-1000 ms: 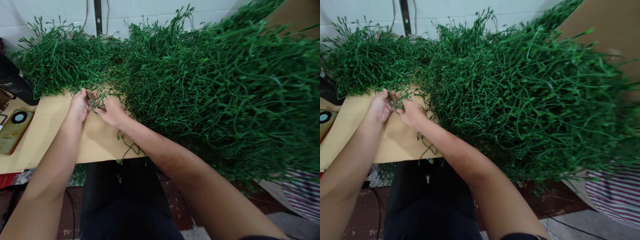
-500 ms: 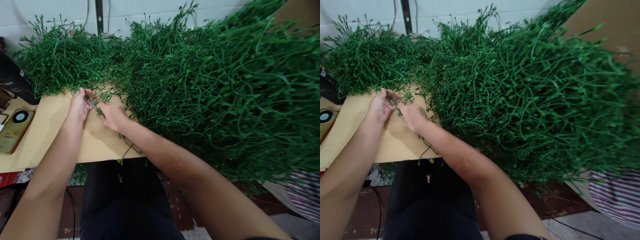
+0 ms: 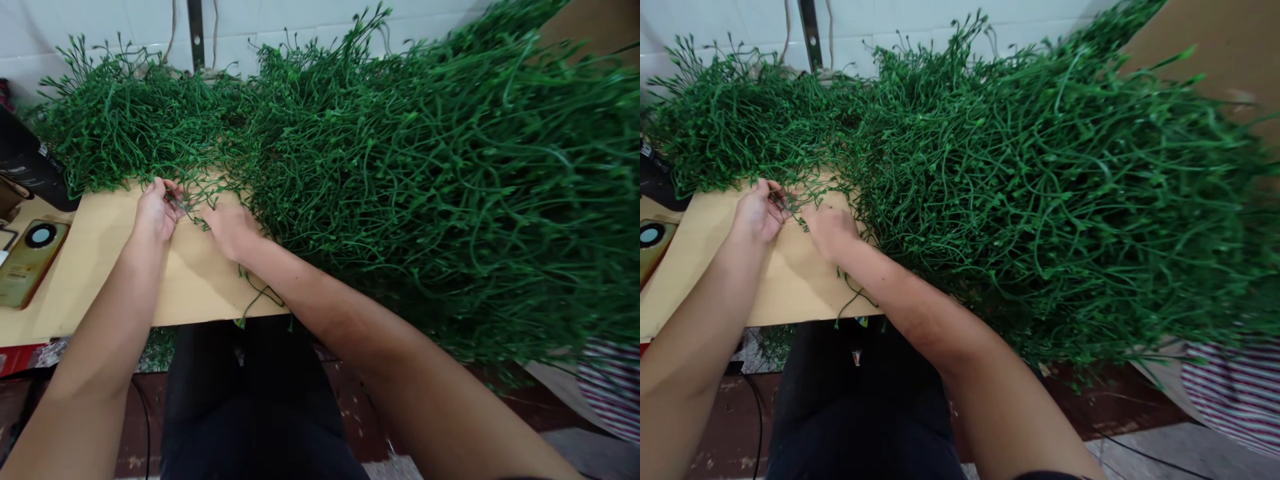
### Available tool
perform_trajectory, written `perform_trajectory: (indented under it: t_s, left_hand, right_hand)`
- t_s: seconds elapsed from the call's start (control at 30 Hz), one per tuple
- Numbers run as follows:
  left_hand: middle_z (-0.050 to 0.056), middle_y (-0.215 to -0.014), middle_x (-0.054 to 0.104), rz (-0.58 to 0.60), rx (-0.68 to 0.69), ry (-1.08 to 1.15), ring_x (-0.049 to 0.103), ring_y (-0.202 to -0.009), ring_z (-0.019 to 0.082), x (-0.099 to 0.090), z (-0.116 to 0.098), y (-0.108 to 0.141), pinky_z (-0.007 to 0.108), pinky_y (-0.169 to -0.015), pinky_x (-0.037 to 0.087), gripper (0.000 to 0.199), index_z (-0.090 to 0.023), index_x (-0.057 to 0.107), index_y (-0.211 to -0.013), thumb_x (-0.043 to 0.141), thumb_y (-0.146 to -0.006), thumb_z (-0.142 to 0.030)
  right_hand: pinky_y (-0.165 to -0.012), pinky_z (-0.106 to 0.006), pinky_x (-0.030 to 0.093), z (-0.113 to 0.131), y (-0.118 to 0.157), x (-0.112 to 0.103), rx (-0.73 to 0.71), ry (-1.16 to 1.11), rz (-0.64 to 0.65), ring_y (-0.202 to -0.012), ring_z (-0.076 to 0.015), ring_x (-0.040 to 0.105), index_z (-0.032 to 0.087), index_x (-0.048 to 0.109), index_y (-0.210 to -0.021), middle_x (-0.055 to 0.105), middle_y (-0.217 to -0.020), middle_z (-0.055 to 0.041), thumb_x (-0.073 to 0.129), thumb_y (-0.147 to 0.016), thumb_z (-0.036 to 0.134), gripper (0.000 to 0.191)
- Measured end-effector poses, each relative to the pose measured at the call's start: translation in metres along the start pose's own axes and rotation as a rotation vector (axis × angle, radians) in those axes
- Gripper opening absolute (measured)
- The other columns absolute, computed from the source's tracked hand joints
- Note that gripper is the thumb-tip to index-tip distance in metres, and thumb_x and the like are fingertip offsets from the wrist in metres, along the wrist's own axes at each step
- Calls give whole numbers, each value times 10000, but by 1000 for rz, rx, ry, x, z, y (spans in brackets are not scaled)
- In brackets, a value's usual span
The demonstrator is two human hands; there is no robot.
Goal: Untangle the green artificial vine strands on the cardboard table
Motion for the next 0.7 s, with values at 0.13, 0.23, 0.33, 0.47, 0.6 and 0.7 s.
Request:
perform_trajectory:
  t_s: [0.13, 0.23, 0.33, 0.47, 0.6, 0.7]
  left_hand:
    - [-40, -483, 459, -55, 12, -2, 502, -444, 66, 2, -1, 3, 144, -520, 493, 367, -186, 411, -625, 336, -963, -306]
    - [-57, -425, 370, -76, 19, -19, 427, -387, 60, 6, 0, 5, 128, -481, 468, 377, -187, 385, -617, 306, -972, -286]
    - [-80, -407, 277, -113, 51, -27, 323, -336, 44, 8, 2, 5, 115, -480, 454, 365, -187, 378, -615, 330, -969, -262]
    - [-84, -427, 299, -211, 64, 7, 345, -338, 42, 5, -2, -2, 118, -446, 428, 338, -195, 376, -642, 354, -965, -295]
    - [-79, -415, 300, -235, 58, 65, 372, -338, 58, -2, -10, -8, 132, -412, 418, 348, -201, 375, -656, 304, -975, -322]
    - [-71, -413, 331, -163, 46, 84, 427, -360, 64, -6, -13, -7, 135, -428, 444, 346, -201, 377, -648, 335, -966, -332]
  right_hand:
    - [-705, -304, 450, 8, 10, -7, -98, -64, 44, -907, -227, 631, 213, 571, -1167, 638, -1071, -95, 361, -833, 133, 403]
    - [-701, -298, 436, 14, 14, -14, -169, -79, 56, -888, -208, 622, 188, 595, -1116, 642, -1070, -99, 351, -828, 122, 383]
    - [-710, -301, 415, 18, 15, -18, -236, -88, 27, -884, -200, 609, 170, 601, -1101, 635, -1104, -105, 342, -840, 122, 371]
    - [-678, -270, 381, 26, 35, -19, -467, -139, 152, -840, -170, 596, 170, 627, -1043, 660, -1039, -80, 410, -804, 107, 329]
    - [-603, -257, 354, 28, 70, -31, -622, -133, 288, -754, -152, 593, 191, 644, -1050, 663, -971, -73, 467, -818, 154, 295]
    - [-615, -265, 379, 4, 85, -57, -318, -41, 124, -749, -151, 604, 184, 636, -1097, 663, -984, -89, 465, -836, 164, 313]
Point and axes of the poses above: each hand's wrist, its own y-axis away from the middle knuckle, its own x-axis out of the palm, z = x × y, the point moved 1 cm from there along -y, towards the middle knuckle
